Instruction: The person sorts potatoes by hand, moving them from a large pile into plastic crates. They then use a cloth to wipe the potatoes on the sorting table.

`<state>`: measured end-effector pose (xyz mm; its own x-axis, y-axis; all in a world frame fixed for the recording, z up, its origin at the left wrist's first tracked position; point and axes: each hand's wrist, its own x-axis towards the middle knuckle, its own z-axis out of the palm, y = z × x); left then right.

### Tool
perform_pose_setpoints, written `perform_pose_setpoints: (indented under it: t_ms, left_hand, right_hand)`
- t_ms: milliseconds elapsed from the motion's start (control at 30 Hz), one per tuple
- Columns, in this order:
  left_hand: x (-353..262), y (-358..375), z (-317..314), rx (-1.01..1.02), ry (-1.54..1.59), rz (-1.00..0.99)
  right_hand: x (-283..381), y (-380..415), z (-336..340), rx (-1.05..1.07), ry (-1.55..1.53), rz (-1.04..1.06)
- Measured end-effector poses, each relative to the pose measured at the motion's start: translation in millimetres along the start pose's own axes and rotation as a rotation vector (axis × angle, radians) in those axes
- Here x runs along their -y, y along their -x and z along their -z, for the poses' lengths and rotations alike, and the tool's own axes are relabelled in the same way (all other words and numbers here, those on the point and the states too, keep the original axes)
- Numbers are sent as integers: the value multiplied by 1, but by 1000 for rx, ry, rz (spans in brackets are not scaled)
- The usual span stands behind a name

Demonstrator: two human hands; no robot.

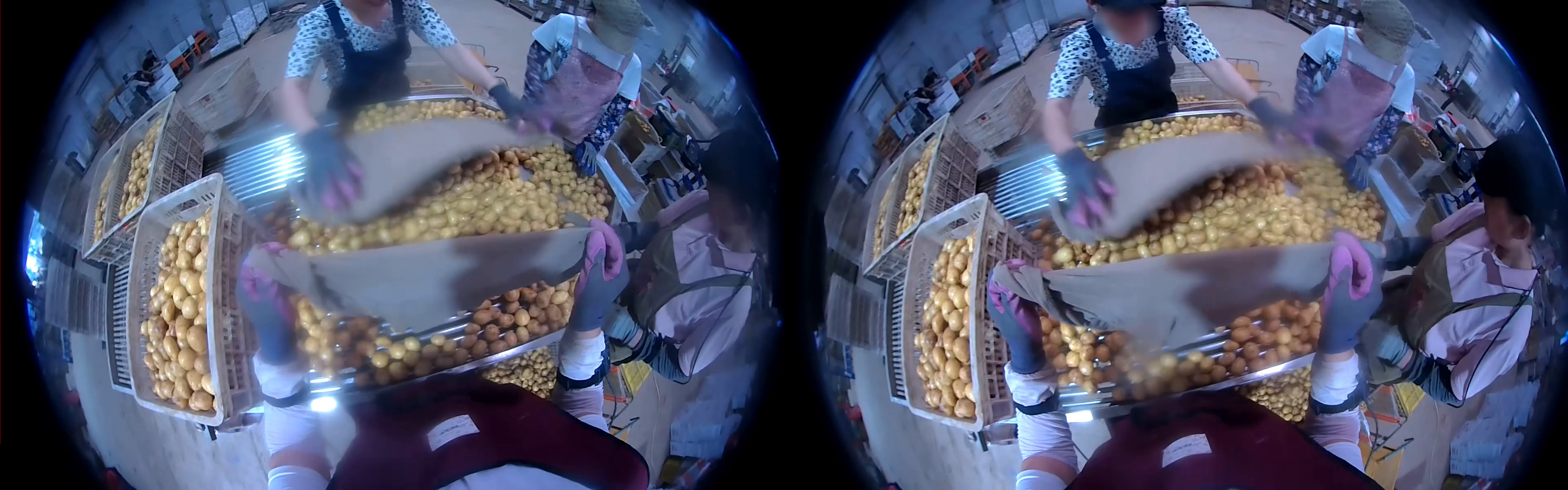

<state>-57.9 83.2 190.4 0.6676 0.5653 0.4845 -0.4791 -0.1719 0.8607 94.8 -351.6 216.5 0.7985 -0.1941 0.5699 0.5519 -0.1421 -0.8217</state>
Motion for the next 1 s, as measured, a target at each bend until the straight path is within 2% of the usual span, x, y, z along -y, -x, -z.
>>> perform_pose_setpoints:
  t_ms: [67, 100, 133, 167, 200, 233, 267, 300, 333, 367, 433, 500, 567, 600, 667, 767, 833, 867, 933, 967, 1000]
  left_hand:
    - [-5, 7, -4, -90, 13, 27]
    - [-5, 14, -13, -163, 32, 77]
    - [-4, 16, -21, -131, -157, 106]
    - [-10, 15, -33, -96, -346, 130]
    - [-19, 14, -49, 61, -270, 244]
    - [-35, 14, -73, 221, -190, 356]
    - [-28, 22, -90, 269, -235, 358]
    - [-19, 33, -104, 340, -171, 255]
    - [-10, 46, -113, 382, -178, 325]
    - [-3, 61, -120, 420, -186, 397]
    - [-4, 71, -123, 503, -232, 480]
    - [-17, 71, -122, 593, -314, 498]
    - [-1, 87, -124, 764, -453, 228]
    - [11, 98, -128, 848, -519, 93]
    - [37, 119, -137, 997, -588, 166]
    - [85, 147, -134, 940, -553, 74]
    - [97, 153, -130, 827, -513, -14]
    - [96, 150, -127, 806, -477, 154]
    - [81, 137, -117, 736, -389, 459]
    - [59, 123, -109, 591, -288, 556]
    - [30, 107, -99, 416, -175, 643]
  right_hand:
    - [4, -6, -11, 84, 152, 22]
    - [-1, -7, -25, 27, 253, 49]
    - [-8, 3, -34, 170, 446, 129]
    - [-6, 16, -47, 339, 410, 75]
    - [-4, 30, -60, 506, 375, 14]
    - [8, 52, -80, 617, 291, 57]
    - [20, 75, -101, 731, 199, 89]
    - [15, 86, -106, 733, 262, 243]
    - [10, 98, -111, 718, 324, 398]
    - [-7, 102, -111, 682, 357, 427]
    - [-19, 101, -91, 628, 430, 275]
    - [20, 65, -69, 610, 111, -276]
    - [40, 62, -56, 452, 81, -42]
    - [47, 61, -47, 476, 169, 107]
    - [54, 61, -28, 508, 346, 404]
    - [19, 68, 2, 73, -21, 372]
    - [32, 54, 14, -60, 11, 401]
    - [35, 46, 19, -128, 23, 419]
    - [23, 35, 51, -97, 172, 456]
    - [12, 27, 79, -83, 249, 469]
    - [13, 17, 97, -28, 475, 502]
